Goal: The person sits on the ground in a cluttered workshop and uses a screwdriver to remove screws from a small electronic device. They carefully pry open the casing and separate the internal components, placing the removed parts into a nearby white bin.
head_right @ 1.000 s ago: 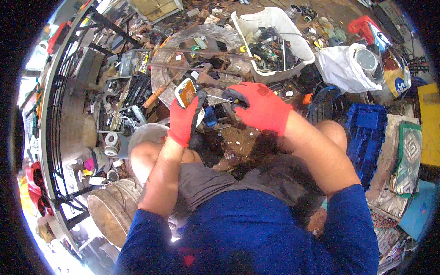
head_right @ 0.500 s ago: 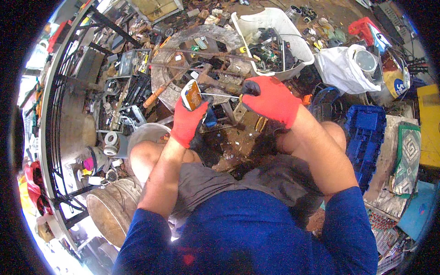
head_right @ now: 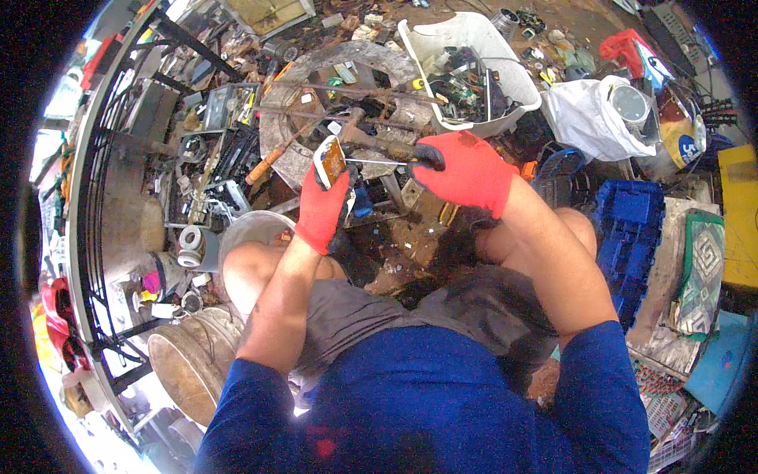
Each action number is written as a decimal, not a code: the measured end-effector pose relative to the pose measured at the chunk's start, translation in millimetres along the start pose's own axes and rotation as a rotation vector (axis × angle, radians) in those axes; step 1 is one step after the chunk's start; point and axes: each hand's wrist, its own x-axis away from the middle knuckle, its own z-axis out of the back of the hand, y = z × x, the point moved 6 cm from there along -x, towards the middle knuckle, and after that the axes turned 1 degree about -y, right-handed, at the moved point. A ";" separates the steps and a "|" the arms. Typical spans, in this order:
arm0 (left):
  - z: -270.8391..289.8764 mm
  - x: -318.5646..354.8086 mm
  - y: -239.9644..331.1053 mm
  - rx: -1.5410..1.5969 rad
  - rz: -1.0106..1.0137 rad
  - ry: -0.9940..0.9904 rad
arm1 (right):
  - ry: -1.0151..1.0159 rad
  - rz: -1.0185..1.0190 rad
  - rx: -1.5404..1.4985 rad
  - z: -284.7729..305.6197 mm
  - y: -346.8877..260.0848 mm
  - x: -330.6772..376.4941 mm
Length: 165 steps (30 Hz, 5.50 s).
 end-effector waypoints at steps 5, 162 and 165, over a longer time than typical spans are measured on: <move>-5.0 -2.0 -0.4 -0.003 0.004 -0.029 | 0.361 0.207 0.126 -0.3 -0.3 5.0; 4.2 3.3 35.2 0.550 0.124 -0.073 | 0.050 0.146 0.613 -76.1 -59.7 6.8; -1.1 3.8 27.9 0.465 0.098 -0.121 | -0.027 0.099 0.720 -84.5 -61.7 3.1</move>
